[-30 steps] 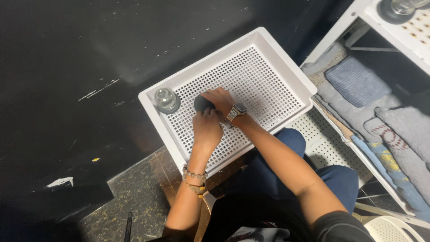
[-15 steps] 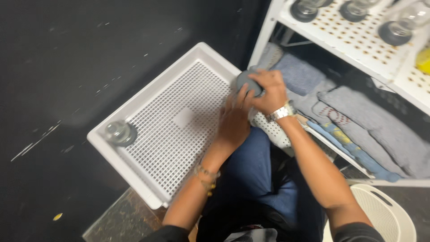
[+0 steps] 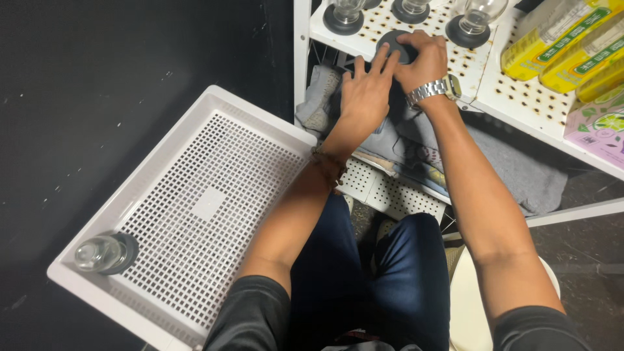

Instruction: The person organizes supplies on a white perforated shelf. They place rolls of toilet paper, yellow bottles, a pink box, and glass jars with black lids onto the shelf. Then they fold several towels and place them into a white laundry basket.

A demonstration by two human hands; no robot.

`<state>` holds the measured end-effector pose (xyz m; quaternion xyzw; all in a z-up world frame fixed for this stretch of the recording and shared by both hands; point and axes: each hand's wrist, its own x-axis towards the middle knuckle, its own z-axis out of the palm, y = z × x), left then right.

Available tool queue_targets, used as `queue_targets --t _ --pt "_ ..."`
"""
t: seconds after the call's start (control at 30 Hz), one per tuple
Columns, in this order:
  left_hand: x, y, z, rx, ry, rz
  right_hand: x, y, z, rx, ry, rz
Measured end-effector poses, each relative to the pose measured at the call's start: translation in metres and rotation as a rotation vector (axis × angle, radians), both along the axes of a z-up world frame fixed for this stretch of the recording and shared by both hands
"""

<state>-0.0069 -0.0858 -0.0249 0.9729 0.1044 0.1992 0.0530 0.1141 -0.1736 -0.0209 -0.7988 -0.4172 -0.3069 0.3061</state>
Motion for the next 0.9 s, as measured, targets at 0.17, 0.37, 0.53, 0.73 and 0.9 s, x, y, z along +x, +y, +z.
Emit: queue_targets --t 0.17,0.37,0.53,0.73,0.9 --pt "0.024 0.007 0.019 -0.063 0.056 0.041 0.011 0.010 0.005 -0.057 0.177 0.070" --pt "0.044 0.020 0.028 -0.137 0.123 0.010 0.013 0.019 0.005 -0.102 0.148 0.053" --pt "0.044 0.017 0.022 -0.156 0.110 0.008 0.012 0.019 0.000 -0.203 0.156 -0.089" --pt "0.005 -0.008 -0.014 -0.134 -0.360 0.049 -0.025 -0.006 -0.022 0.217 -0.001 0.143" --pt "-0.080 -0.074 -0.150 -0.419 -0.072 -0.159 -0.129 -0.084 -0.144 0.181 0.332 -0.001"
